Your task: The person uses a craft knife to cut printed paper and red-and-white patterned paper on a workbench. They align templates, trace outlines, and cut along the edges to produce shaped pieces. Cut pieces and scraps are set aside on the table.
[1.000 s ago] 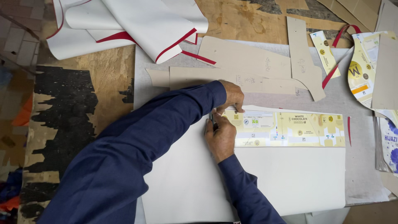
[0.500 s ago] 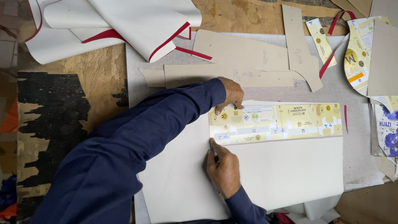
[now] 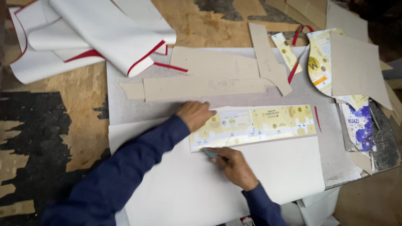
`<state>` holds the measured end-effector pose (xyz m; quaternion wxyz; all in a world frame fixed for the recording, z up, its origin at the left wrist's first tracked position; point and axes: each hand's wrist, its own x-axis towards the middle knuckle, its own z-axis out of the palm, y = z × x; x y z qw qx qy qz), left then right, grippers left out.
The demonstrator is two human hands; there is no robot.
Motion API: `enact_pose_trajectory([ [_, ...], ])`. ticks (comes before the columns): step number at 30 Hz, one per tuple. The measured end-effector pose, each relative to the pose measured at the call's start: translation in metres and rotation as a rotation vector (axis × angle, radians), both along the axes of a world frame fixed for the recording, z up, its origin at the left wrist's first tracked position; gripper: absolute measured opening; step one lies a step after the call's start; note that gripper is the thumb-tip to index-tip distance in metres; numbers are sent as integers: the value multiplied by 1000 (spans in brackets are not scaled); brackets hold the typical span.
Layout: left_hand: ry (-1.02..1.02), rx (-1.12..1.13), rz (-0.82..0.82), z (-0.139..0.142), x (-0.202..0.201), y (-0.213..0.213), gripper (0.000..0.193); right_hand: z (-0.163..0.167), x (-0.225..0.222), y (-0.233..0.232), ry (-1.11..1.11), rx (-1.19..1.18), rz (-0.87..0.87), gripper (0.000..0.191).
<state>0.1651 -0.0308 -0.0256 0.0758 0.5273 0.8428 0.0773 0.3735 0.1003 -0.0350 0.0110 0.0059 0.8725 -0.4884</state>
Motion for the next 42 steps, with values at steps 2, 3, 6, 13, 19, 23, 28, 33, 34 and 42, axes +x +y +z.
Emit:
enact_pose_trajectory([
  [2,-54,149,204,-2,40,-33,37,3,6,62,13,309,-240,23],
  [3,-132,272,309,-5,61,-45,43,6,7,97,153,371,-352,31],
  [6,-153,307,457,-17,113,-50,66,17,7,190,83,724,-815,48],
  [13,14,226,586,-47,140,-28,57,-7,6,293,163,906,-825,81],
  [19,151,125,598,-59,146,-18,58,-1,23,375,3,179,-862,40],
  [23,154,84,630,-52,145,-10,75,14,47,433,333,-62,-713,18],
  [28,68,17,722,-35,146,2,84,37,68,521,562,-218,-725,10],
  [33,45,-8,790,-28,150,19,87,35,52,524,586,743,-1069,47],
  [34,46,5,767,-28,150,20,84,35,49,508,618,1179,-1092,62],
  [42,39,122,675,-33,149,10,84,1,-40,232,155,438,122,61],
])
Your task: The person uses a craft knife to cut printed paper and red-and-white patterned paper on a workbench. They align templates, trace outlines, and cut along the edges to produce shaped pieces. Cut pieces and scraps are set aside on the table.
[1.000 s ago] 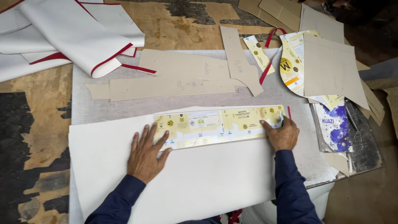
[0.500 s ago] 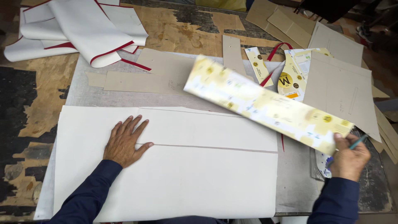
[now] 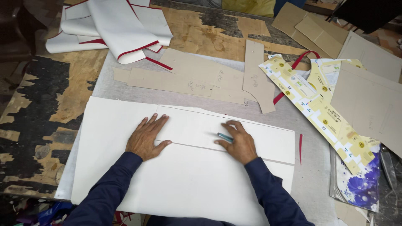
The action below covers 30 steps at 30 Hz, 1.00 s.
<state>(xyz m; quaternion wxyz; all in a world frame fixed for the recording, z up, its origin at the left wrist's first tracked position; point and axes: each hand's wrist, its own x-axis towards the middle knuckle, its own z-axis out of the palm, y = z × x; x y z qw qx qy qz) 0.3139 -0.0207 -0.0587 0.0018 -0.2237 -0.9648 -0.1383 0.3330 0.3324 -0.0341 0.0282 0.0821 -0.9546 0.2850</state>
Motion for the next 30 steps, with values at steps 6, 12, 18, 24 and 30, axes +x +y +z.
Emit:
enact_pose_trajectory([
  [6,-36,-15,68,9,1,1,98,18,-50,-35,-147,86,-44,55],
  [12,-60,20,82,17,-3,-1,108,22,-29,0,24,-310,176,38],
  [18,-41,205,75,17,0,-3,117,79,29,87,-99,-814,140,27],
  [24,-110,698,-367,36,28,63,132,81,52,41,-265,-1109,503,42],
  [30,-403,518,-746,26,46,137,66,60,56,9,-345,-1419,976,42],
])
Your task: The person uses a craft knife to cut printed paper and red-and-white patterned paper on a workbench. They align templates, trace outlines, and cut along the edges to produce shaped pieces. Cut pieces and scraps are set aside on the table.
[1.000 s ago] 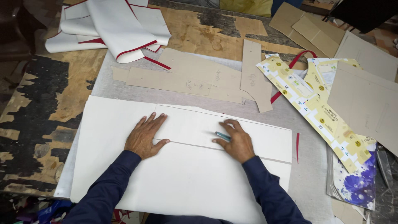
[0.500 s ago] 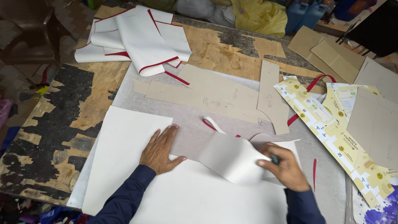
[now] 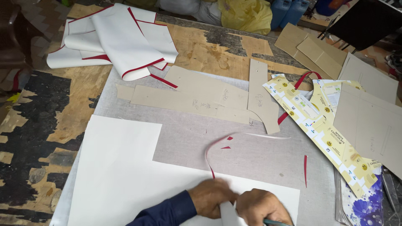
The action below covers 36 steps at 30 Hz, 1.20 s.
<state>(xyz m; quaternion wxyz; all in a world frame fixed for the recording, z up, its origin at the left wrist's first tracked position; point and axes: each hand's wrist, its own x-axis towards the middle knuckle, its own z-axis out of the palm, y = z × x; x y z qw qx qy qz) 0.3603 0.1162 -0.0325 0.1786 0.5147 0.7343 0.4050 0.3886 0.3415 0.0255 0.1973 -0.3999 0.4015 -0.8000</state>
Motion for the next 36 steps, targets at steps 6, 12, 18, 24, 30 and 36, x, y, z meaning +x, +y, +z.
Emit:
enact_pose_trajectory([
  [6,-396,-209,310,-28,41,-40,36,63,16,176,57,608,-717,35],
  [12,5,173,670,18,39,-75,96,58,18,155,43,1158,-1383,32],
  [18,-394,3,617,87,22,-29,102,9,-22,-12,57,982,-889,19],
  [24,-386,231,616,105,-68,-40,25,-20,-65,-52,99,886,-1371,21],
  [30,-247,542,685,130,-199,-115,26,-67,-49,-49,557,1433,-1301,38],
  [36,-67,753,1167,117,-322,-193,21,-73,-48,-47,530,1388,-1334,26],
])
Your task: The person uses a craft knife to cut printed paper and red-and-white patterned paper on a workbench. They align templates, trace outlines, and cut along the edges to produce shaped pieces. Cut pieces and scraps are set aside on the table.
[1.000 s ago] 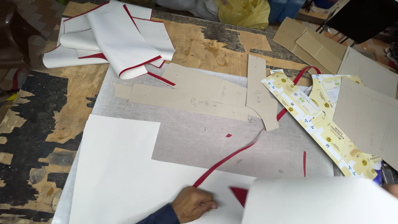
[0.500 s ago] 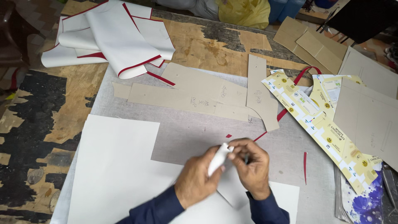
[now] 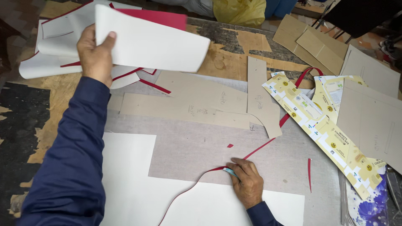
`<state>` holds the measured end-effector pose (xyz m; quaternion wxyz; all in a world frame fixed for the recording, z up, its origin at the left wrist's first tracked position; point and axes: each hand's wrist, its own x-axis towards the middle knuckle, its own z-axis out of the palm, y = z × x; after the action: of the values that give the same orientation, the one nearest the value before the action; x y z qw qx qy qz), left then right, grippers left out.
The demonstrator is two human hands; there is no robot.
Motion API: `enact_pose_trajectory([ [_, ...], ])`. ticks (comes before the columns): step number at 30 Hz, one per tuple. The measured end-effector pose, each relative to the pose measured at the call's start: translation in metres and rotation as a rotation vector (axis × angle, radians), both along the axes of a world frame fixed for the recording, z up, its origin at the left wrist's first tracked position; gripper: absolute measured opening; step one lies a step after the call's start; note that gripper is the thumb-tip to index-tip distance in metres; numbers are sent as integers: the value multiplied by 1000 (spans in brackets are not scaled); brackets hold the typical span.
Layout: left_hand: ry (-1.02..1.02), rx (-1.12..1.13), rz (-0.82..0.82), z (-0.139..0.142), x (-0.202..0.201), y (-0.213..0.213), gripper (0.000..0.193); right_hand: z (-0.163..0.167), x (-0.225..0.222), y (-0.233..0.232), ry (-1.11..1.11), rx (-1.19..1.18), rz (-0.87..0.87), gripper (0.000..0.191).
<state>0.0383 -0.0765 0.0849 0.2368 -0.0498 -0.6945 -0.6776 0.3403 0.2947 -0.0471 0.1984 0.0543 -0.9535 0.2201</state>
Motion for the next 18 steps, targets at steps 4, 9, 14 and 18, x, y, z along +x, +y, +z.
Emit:
enact_pose_trajectory([
  [4,-495,72,326,-26,-26,-29,46,0,-1,-1,-9,26,-30,27],
  [9,-434,-5,346,-36,-20,-33,47,-13,-4,1,-47,55,-62,16],
  [14,-447,53,473,-9,-17,-53,39,-29,23,33,-191,-1,-55,13],
  [18,-252,-943,937,-12,16,-78,83,-38,81,110,-509,-113,-188,15],
])
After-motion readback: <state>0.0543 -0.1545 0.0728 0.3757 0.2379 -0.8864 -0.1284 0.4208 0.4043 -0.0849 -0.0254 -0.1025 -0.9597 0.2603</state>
